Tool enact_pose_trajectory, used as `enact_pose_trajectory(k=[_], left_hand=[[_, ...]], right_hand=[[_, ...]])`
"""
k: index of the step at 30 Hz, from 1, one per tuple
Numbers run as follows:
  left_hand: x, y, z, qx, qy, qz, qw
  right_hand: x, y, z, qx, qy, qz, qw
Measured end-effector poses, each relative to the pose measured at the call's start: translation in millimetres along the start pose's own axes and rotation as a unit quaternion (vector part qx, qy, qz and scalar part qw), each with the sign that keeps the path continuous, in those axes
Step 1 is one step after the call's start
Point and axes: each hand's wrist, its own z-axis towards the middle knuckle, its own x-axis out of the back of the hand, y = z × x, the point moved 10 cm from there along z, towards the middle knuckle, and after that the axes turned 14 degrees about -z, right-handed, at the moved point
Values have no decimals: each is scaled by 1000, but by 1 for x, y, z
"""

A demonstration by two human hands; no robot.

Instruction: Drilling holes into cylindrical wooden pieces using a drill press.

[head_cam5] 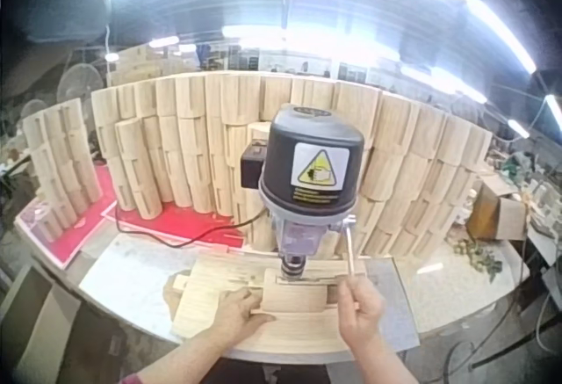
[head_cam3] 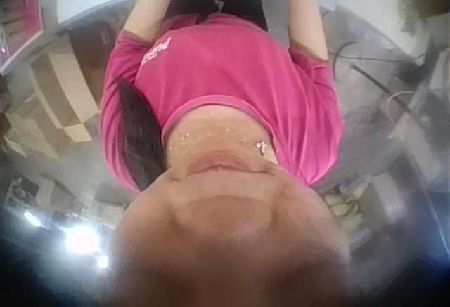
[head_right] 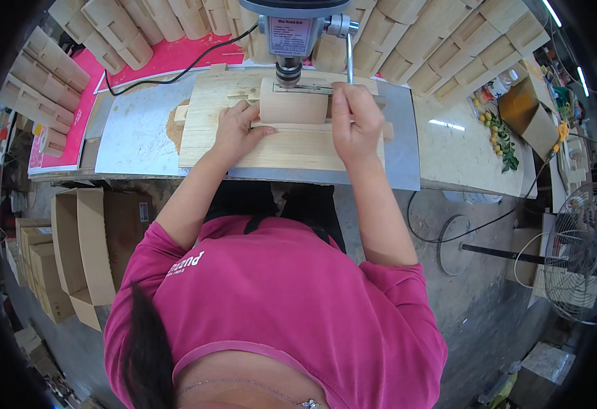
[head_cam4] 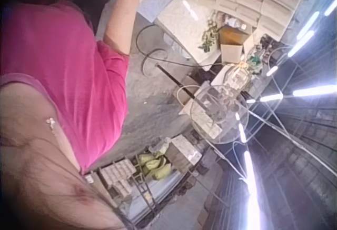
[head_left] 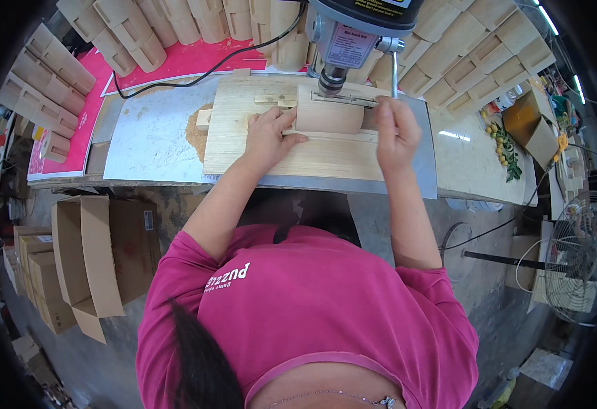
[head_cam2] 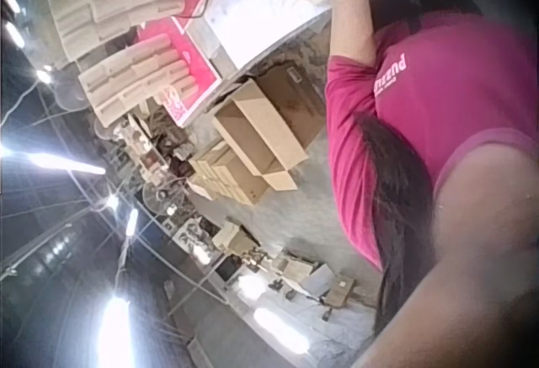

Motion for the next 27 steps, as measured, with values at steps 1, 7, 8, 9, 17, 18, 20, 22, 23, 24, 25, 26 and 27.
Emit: enact_pose_trajectory(k=[1,7,8,9,17,18,20,22,23,24,25,26,27], left_hand=[[1,-1,-1,-1,3,4,1000],[0,5,1,-26,15,1,1000],[-1,8,1,-39,19,-4,999],[1,9,0,-49,18,-10,999],[5,12,0,-48,6,-5,999],[4,12,2,-37,2,-3,999],[4,11,0,-40,5,-10,999],[6,14,5,-36,10,-16,999],[5,6,6,21,2,-60,998],[2,-2,7,78,-8,-103,992],[1,-4,6,80,-5,-104,991],[4,-1,6,59,24,-134,989],[6,0,7,37,51,-165,984]], right_hand=[[-6,-2,-2,42,0,-6,999],[6,-9,5,70,7,-42,997],[11,-14,12,73,13,-50,996],[20,-24,20,85,40,-49,994],[26,-28,173,-25,56,-193,979],[21,-20,183,-24,59,-205,977],[9,-13,188,-24,41,-211,976],[4,-6,186,-23,19,-214,976],[7,-7,173,-23,30,-174,984],[11,-11,161,-23,41,-133,990],[3,-4,144,-96,-48,-94,990],[6,1,128,-100,-41,-59,992],[7,14,107,-106,-33,-26,993]])
